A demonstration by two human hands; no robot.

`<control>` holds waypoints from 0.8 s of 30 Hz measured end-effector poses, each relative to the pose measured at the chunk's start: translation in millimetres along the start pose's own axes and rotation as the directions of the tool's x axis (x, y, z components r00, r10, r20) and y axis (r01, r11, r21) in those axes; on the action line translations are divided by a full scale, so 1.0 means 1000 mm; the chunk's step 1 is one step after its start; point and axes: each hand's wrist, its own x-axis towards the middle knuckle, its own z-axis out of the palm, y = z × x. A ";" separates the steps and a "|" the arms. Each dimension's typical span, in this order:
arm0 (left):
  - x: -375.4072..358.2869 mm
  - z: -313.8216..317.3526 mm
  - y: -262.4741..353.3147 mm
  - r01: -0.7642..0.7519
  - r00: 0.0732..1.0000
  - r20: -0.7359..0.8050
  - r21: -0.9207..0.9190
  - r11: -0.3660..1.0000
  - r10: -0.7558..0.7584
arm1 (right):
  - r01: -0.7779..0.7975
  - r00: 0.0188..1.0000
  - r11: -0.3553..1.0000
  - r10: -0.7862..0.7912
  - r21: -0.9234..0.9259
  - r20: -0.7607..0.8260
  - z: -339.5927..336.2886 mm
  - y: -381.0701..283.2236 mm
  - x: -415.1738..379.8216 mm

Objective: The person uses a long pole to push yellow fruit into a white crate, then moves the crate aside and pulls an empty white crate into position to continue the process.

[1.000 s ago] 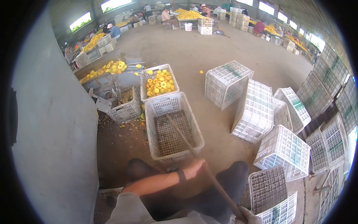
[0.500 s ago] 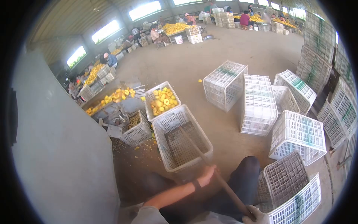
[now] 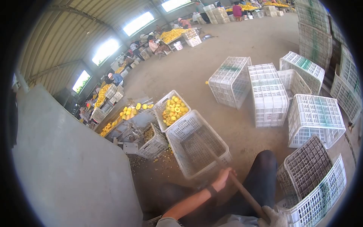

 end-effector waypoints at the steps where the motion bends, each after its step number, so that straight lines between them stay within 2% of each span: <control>1: -0.001 0.000 0.001 0.000 1.000 -0.001 -0.006 1.000 0.000 | 0.036 0.999 0.999 -0.036 0.012 -0.032 0.003 0.003 0.000; 3: -0.002 0.001 0.002 -0.001 1.000 -0.004 -0.019 1.000 0.000 | 0.110 0.990 0.993 -0.106 0.031 -0.097 0.011 0.012 0.002; 6: -0.002 0.002 0.000 -0.013 1.000 -0.008 -0.028 1.000 0.013 | 0.084 0.993 0.991 -0.075 0.099 -0.095 0.011 0.008 0.000; 9: 0.001 -0.001 -0.003 -0.006 1.000 -0.003 -0.003 1.000 0.006 | 0.067 0.995 0.997 -0.063 0.045 -0.077 0.008 0.004 0.000; 18: 0.002 -0.005 -0.007 0.060 0.998 -0.025 -0.019 0.998 -0.061 | 0.054 0.997 0.994 -0.048 0.099 -0.066 0.004 -0.007 -0.008; 21: 0.009 -0.014 -0.014 -0.006 1.000 0.024 0.064 0.998 0.005 | 0.092 0.989 0.991 -0.080 0.100 -0.124 0.025 0.005 -0.005; 24: 0.008 -0.011 -0.013 -0.002 1.000 -0.023 0.036 0.999 0.003 | 0.212 0.966 0.976 -0.218 -0.056 -0.138 0.018 -0.002 -0.004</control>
